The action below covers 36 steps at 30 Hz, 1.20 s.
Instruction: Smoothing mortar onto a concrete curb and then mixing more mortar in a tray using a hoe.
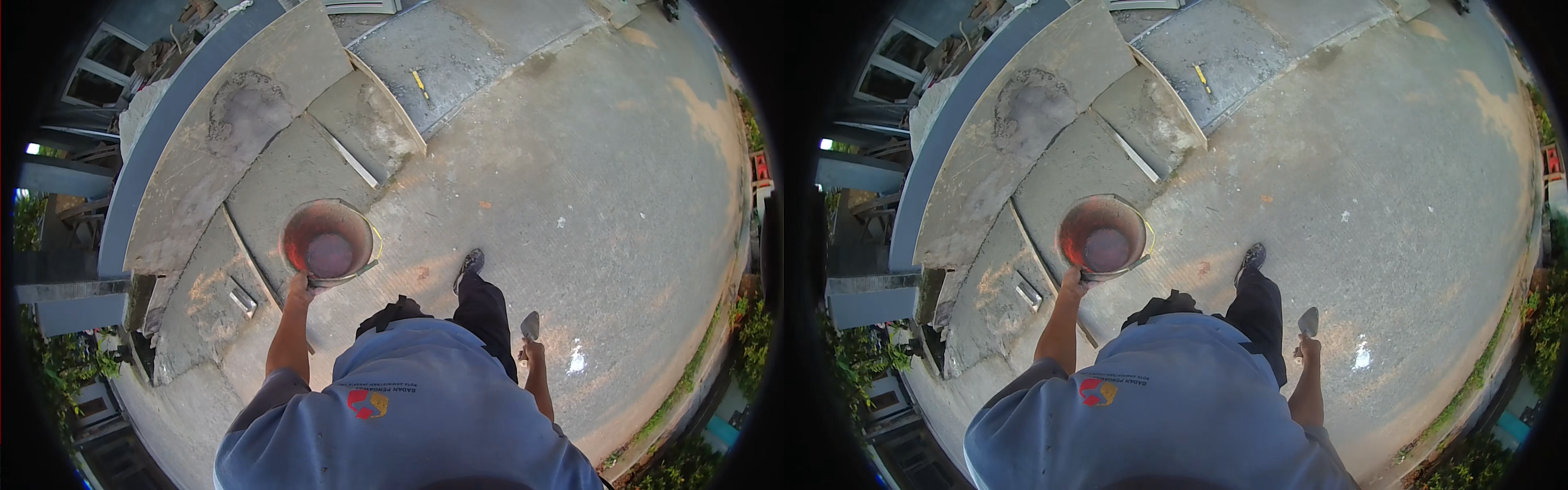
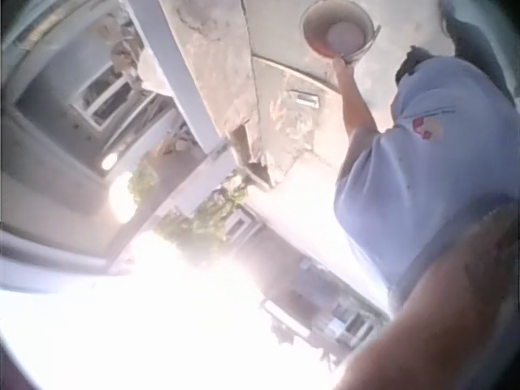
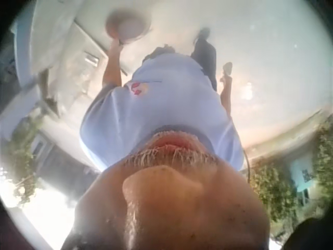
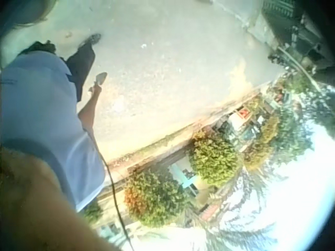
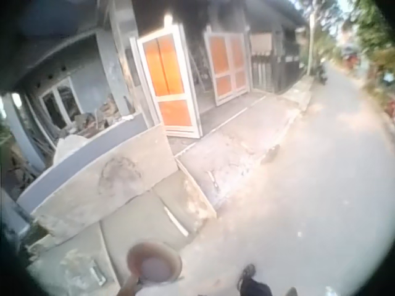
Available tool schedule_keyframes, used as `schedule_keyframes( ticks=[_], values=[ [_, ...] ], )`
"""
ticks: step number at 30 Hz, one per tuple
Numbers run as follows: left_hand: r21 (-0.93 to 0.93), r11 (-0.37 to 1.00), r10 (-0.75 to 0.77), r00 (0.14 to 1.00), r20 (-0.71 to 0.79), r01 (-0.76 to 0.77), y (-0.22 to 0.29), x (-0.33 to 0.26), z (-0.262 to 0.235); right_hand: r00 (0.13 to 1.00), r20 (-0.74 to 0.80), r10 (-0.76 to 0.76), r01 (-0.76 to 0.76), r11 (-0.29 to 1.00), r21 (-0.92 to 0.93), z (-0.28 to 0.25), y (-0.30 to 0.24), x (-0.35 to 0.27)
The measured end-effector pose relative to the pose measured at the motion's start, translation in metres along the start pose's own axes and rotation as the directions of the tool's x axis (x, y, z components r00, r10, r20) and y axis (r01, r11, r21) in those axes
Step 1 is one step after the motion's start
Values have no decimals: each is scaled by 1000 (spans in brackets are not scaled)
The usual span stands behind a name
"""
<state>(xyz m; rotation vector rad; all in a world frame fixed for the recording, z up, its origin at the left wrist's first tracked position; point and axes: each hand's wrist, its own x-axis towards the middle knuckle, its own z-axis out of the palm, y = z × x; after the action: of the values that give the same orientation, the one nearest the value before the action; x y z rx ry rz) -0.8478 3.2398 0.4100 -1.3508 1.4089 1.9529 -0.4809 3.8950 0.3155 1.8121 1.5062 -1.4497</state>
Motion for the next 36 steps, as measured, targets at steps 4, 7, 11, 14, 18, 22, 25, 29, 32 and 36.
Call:
schedule_keyframes(
  ticks=[4,7,11,14,18,22,25,29,32,36],
  values=[
    [-101,995,17,998,-64,-23,-33,-12,49,991,48,-127,132,981,-139,-31,-170,64],
    [-126,991,-55,987,-152,36,-62,-37,81,959,71,-276,284,943,-173,-34,-321,108],
    [-282,958,-129,959,-252,55,-109,-55,118,858,174,-483,513,820,-253,-16,-511,135],
    [-316,944,-222,886,-408,92,-134,-75,157,799,282,-532,598,751,-278,13,-618,145],
    [-447,894,-241,880,-409,36,-155,-79,208,738,376,-561,675,631,-384,30,-707,176],
    [-517,856,-285,837,-466,3,-154,-47,274,808,378,-452,588,657,-471,10,-744,218],
    [-546,838,-337,789,-513,2,-140,-28,327,877,302,-374,481,687,-545,-34,-764,238],
    [-521,853,-278,820,-501,-29,-68,-15,425,909,203,-363,407,680,-610,-76,-800,252],
    [-515,854,-242,815,-526,-78,-32,-5,480,896,300,-329,445,674,-590,-62,-866,275],
    [-573,791,-115,869,-482,-213,-15,2,549,872,400,-281,475,682,-557,-63,-944,325]
  ],
)
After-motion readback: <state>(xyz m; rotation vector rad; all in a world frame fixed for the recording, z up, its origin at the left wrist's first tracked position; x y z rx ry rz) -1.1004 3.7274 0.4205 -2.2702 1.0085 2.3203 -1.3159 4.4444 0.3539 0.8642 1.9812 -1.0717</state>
